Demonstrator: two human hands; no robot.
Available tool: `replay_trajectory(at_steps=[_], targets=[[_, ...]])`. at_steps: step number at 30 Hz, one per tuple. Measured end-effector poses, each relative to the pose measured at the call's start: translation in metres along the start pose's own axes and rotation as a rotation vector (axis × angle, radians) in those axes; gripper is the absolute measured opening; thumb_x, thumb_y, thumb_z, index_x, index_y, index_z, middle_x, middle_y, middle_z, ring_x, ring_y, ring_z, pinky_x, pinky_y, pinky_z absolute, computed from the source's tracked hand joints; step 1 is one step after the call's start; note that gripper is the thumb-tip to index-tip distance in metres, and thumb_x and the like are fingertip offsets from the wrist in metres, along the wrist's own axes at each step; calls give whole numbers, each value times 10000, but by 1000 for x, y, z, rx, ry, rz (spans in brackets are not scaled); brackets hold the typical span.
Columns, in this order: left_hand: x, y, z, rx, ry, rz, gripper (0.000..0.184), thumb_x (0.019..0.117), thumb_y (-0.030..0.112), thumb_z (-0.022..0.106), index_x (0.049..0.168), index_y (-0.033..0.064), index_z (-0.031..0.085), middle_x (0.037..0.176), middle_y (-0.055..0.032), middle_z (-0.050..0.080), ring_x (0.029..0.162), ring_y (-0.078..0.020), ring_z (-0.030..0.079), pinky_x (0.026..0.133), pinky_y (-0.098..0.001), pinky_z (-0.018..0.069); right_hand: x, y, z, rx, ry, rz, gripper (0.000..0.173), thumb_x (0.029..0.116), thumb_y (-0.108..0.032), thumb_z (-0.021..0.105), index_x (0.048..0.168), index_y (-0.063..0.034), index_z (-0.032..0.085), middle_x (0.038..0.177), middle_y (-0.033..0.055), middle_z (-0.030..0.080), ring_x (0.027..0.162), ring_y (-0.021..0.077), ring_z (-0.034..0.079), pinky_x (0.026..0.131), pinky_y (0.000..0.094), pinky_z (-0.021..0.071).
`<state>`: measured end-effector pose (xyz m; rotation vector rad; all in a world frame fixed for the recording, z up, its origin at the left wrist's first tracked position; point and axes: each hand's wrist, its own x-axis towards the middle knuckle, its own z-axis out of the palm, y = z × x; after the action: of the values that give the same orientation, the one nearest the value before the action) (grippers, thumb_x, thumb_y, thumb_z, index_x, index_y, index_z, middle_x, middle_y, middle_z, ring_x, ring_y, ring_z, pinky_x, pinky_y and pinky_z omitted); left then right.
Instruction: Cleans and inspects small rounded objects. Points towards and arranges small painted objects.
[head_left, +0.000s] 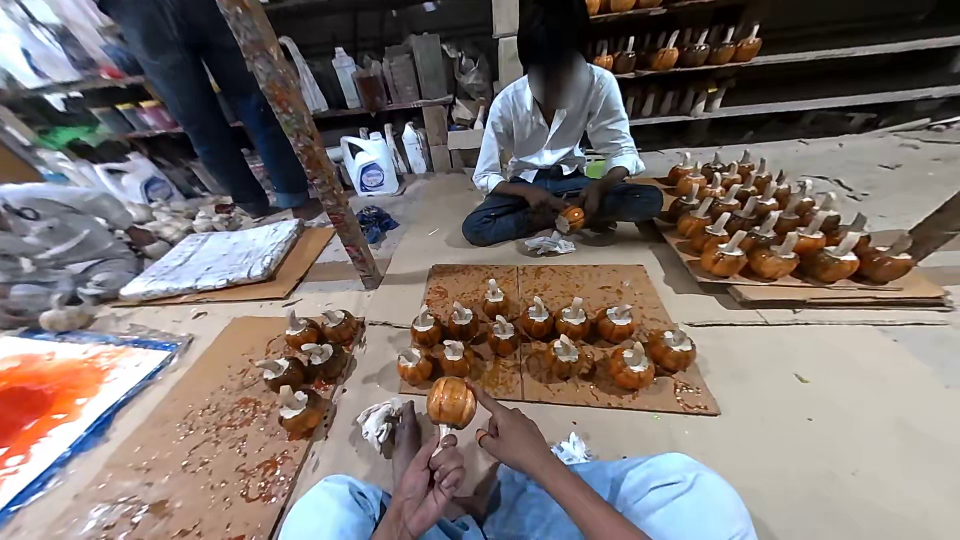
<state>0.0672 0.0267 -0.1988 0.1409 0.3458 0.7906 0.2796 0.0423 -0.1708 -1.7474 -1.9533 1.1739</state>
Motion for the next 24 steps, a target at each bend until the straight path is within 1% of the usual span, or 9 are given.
replay_trajectory(at_steps=[3,6,9,11,14,18,20,22,24], targets=[[-1,0,-1,-1,-16,7,348,1079,307,417,956,40,603,591,19,531,480,-62,549,508,-196,514,10,10,1,144,-22,-60,849,958,-256,585,1651,-393,113,757,78,592,677,273,578,688,514,507],[1,1,1,-51,15,63,395,1095,300,338,969,28,595,571,18,514,458,-55,529,485,-182,493,3,3,4,-92,21,-115,868,972,-280,553,1658,-365,29,761,90,626,714,316,629,707,539,521],[1,2,3,-139,19,102,455,1104,322,306,960,8,603,584,8,528,450,-56,529,474,-174,493,-8,-14,11,-344,50,-122,885,969,-255,554,1655,-384,10,801,107,693,784,351,672,790,568,497],[1,2,2,-194,25,118,444,1103,306,311,947,5,597,601,3,536,454,-58,528,476,-169,493,-12,-18,18,-445,67,-141,919,959,-199,600,1648,-418,34,884,132,717,866,384,682,857,602,474],[2,4,3,-240,44,143,407,1102,282,312,940,20,578,631,-4,551,465,-59,539,471,-163,491,-13,-13,30,-522,114,-179,947,922,-77,660,1631,-452,156,938,199,709,917,443,669,906,643,449],[1,6,7,-239,11,158,438,1097,311,327,929,18,606,614,-3,556,462,-67,555,466,-176,503,-12,-10,33,-589,72,-152,977,914,30,638,1590,-531,210,1037,268,679,995,490,636,929,648,426],[1,8,9,-65,9,199,514,1104,390,298,904,54,631,553,35,521,444,-59,530,467,-201,490,-10,-4,30,-573,77,-147,975,907,26,638,1586,-534,218,1062,269,677,1008,492,638,948,672,415],[1,9,11,304,65,327,464,1110,388,254,925,123,586,579,64,469,477,-47,470,501,-212,451,-13,0,18,-493,102,-118,889,926,-86,642,1611,-470,224,1045,225,703,995,459,662,938,676,436],[2,12,13,825,222,581,298,1098,253,286,1085,90,535,697,33,518,591,-72,512,606,-235,489,-18,3,-4,-378,136,-8,797,974,-235,576,1635,-431,176,999,171,730,951,409,691,885,643,486]])
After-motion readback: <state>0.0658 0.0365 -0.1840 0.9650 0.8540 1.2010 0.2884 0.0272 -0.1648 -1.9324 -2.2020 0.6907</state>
